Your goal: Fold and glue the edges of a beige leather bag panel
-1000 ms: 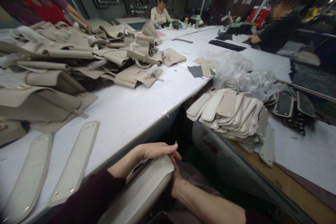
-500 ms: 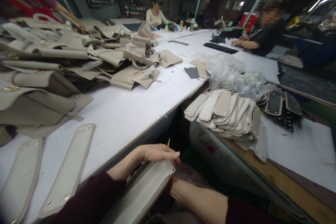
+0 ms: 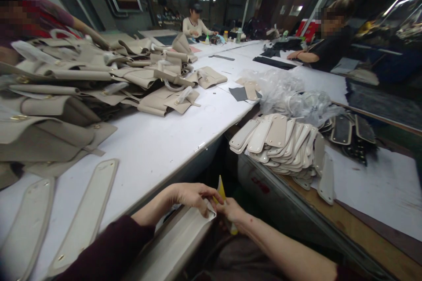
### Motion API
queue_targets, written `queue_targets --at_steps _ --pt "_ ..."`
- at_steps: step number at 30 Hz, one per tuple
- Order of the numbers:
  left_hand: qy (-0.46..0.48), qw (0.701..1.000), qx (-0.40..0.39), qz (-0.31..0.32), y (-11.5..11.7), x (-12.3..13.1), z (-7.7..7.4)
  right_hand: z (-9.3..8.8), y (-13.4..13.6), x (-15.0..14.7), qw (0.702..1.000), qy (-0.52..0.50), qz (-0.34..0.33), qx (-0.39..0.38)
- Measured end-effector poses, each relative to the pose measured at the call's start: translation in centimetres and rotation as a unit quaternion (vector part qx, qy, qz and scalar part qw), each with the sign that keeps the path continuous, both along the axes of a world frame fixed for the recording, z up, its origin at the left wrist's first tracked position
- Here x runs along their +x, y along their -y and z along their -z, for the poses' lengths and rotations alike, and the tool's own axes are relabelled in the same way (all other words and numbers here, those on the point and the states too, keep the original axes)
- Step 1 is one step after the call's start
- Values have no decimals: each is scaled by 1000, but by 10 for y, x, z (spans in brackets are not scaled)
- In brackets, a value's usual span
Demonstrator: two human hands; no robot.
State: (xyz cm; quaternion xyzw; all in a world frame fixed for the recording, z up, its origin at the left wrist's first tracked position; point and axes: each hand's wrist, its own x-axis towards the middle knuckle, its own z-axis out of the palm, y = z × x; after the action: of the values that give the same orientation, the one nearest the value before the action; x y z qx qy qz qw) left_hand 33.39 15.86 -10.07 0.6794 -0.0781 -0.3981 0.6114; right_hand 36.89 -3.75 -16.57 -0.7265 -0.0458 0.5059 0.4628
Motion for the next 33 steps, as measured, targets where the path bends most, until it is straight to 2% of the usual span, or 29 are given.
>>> queue_targets --at_steps 3,6,9,11,13,17,23,33 --pt "-9 1000 -13 -3 1 1 3 -22 48 41 998 54 -24 -30" --pt "-15 1000 -20 -2 1 1 4 -66 83 66 994 73 -77 -36" --pt "-18 1000 -23 3 0 0 1 -107 84 62 974 48 -216 -52" --pt "-18 1000 -20 8 -1 -1 -3 -121 72 50 957 67 -279 -43" --pt "-14 1000 -13 8 -2 -2 -6 -122 57 40 943 108 -313 -26" --pt "23 999 16 15 -4 -1 -7 -110 41 29 937 120 -325 -37" --pt "39 998 25 29 -6 1 -5 -107 36 25 926 153 -343 -34" --pt "38 997 47 37 -8 0 -7 -99 34 17 932 123 -336 -60"
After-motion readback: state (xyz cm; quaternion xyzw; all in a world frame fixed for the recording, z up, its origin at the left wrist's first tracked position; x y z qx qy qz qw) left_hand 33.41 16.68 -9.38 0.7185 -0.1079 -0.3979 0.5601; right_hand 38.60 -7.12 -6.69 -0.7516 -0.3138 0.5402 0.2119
